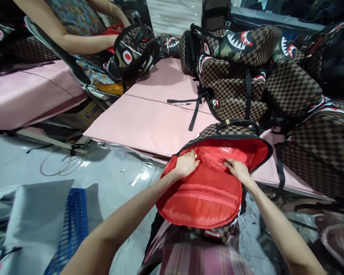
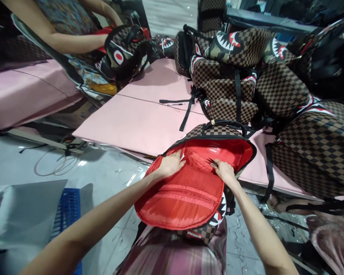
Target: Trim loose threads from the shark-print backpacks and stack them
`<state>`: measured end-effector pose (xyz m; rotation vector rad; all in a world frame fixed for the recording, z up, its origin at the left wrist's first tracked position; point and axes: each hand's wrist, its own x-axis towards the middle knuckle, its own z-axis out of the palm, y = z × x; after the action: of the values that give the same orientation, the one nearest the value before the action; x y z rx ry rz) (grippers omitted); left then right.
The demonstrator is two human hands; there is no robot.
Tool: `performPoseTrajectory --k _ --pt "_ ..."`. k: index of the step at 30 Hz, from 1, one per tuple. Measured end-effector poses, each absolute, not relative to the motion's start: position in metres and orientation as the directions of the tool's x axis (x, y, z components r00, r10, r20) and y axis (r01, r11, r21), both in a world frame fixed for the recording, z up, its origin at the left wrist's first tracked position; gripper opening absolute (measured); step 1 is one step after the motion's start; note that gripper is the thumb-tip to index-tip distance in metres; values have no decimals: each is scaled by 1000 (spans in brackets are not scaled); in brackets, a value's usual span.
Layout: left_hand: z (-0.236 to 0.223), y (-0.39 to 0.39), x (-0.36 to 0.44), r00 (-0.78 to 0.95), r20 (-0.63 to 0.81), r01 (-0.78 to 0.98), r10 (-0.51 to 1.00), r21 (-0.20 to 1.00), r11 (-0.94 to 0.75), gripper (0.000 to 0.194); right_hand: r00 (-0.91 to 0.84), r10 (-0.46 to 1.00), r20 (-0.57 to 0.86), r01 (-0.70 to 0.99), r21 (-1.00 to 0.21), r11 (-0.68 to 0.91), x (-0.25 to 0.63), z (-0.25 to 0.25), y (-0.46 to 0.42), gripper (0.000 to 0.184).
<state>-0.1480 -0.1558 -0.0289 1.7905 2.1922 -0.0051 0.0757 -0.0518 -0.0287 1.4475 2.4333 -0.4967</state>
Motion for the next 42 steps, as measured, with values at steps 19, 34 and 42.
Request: performPoseTrajectory --k 19,34,42 --pt "-50 -158 -130 81 -267 994 960 89 -60 35 -728 684 50 408 -770 490 50 64 51 36" --pt "-58 -155 -125 70 -301 997 951 39 -61 40 -245 959 -143 487 -874 -6 195 -69 -93 29" --pt "-46 -156 -117 48 -305 998 951 43 -37 38 -337 936 -105 432 -900 55 190 -70 -103 22"
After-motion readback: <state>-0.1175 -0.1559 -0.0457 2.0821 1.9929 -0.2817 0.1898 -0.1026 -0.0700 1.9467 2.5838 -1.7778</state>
